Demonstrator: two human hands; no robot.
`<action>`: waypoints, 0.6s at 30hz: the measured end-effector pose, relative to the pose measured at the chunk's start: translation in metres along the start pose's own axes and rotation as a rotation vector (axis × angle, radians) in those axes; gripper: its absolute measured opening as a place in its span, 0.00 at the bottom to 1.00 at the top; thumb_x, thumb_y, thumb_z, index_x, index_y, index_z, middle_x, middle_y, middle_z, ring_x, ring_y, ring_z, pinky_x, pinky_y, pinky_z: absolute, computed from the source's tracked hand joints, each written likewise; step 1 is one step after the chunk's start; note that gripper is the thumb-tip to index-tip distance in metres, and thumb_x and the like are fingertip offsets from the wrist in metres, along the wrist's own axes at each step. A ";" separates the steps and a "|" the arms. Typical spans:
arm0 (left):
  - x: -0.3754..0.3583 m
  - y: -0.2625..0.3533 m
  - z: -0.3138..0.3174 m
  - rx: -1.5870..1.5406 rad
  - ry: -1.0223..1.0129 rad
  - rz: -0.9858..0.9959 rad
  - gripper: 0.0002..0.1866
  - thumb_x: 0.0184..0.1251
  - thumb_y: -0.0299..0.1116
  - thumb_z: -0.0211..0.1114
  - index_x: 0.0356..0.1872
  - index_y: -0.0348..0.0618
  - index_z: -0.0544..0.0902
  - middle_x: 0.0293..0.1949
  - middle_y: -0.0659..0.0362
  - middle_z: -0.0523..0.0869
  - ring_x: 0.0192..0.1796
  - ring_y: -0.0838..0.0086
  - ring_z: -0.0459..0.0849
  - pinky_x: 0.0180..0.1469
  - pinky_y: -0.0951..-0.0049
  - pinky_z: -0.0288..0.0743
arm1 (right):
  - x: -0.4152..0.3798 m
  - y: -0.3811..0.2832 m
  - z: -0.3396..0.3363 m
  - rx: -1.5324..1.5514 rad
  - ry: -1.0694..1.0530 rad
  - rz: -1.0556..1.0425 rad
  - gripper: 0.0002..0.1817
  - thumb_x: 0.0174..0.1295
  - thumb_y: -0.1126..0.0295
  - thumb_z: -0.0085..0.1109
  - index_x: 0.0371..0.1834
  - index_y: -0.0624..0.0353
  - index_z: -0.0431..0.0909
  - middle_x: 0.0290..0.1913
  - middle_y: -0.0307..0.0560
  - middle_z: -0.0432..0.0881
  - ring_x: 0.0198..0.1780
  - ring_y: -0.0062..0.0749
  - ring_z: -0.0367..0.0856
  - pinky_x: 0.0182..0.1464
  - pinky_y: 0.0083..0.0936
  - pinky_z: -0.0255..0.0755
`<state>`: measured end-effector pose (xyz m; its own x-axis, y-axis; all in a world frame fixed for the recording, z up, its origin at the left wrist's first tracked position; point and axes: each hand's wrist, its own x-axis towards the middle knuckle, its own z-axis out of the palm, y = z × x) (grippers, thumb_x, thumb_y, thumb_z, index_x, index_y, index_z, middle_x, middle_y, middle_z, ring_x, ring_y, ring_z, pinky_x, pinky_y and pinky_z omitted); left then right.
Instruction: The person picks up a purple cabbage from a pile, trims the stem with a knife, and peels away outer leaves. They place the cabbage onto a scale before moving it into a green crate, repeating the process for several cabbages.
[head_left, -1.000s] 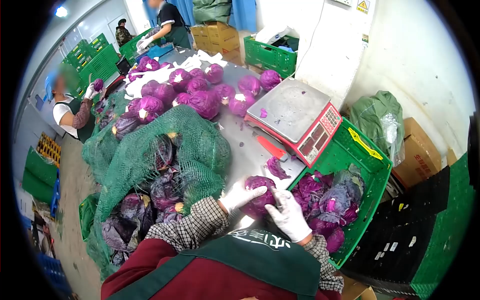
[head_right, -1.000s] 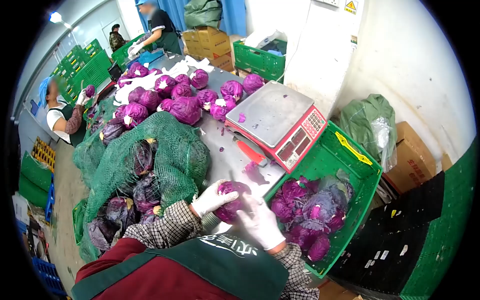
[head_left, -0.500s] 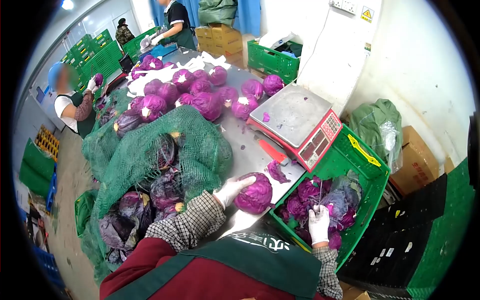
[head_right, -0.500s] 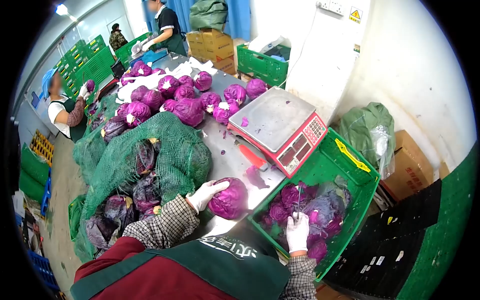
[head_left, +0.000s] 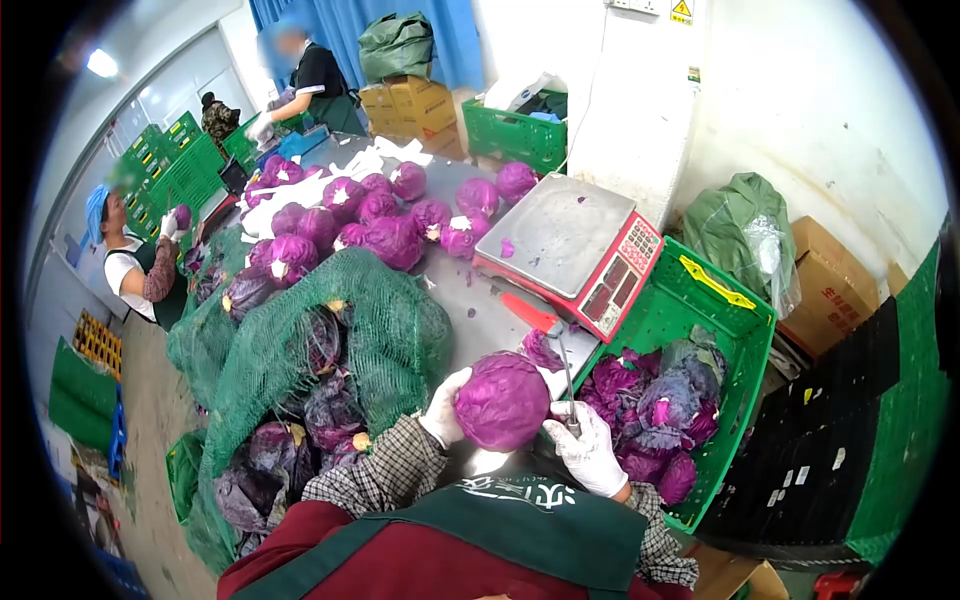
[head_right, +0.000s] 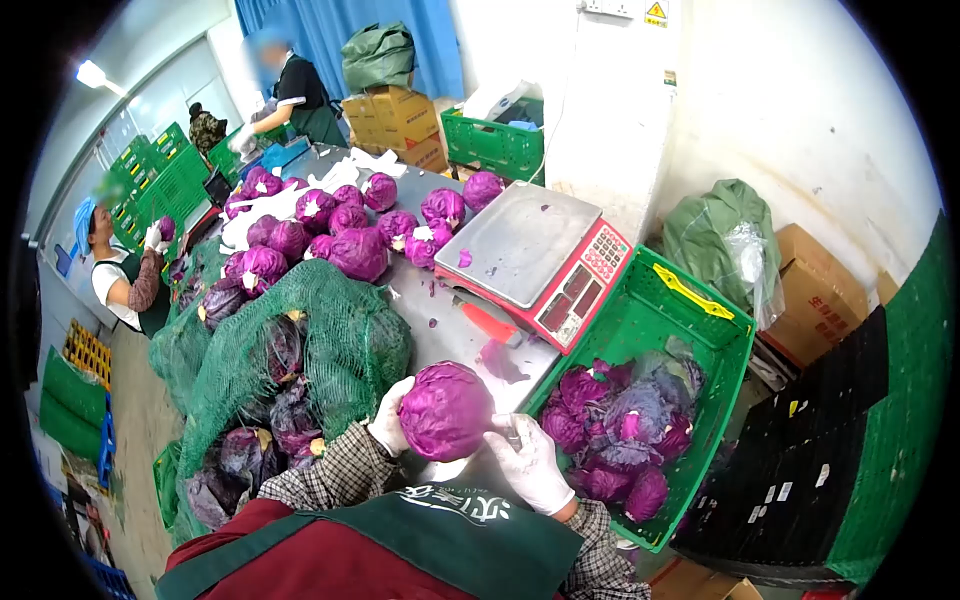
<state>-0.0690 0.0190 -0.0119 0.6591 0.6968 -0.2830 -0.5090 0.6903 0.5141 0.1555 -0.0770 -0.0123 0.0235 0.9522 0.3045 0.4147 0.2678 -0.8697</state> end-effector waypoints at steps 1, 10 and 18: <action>-0.001 0.000 0.003 0.002 0.002 0.009 0.34 0.65 0.52 0.58 0.68 0.42 0.68 0.66 0.48 0.73 0.67 0.54 0.72 0.70 0.48 0.63 | 0.001 -0.002 -0.001 -0.087 0.021 -0.124 0.13 0.61 0.71 0.63 0.46 0.62 0.77 0.42 0.52 0.81 0.40 0.43 0.83 0.44 0.31 0.77; 0.008 -0.011 -0.019 -0.194 -0.179 -0.401 0.37 0.60 0.51 0.65 0.67 0.44 0.68 0.65 0.44 0.72 0.65 0.50 0.73 0.67 0.46 0.68 | 0.047 -0.032 -0.037 -0.295 0.299 -0.091 0.04 0.61 0.79 0.56 0.38 0.62 0.74 0.34 0.52 0.75 0.31 0.45 0.77 0.35 0.33 0.72; -0.002 -0.026 0.037 -0.520 -0.697 -0.629 0.52 0.57 0.53 0.72 0.76 0.47 0.49 0.72 0.37 0.56 0.69 0.41 0.65 0.67 0.44 0.66 | 0.017 0.083 -0.062 -0.608 0.482 0.097 0.05 0.66 0.71 0.52 0.38 0.61 0.74 0.32 0.57 0.76 0.34 0.54 0.77 0.38 0.40 0.73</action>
<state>-0.0366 -0.0079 0.0050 0.9719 0.0361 0.2328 -0.0329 0.9993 -0.0173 0.2467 -0.0474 -0.0549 0.4203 0.7611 0.4941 0.8129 -0.0738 -0.5777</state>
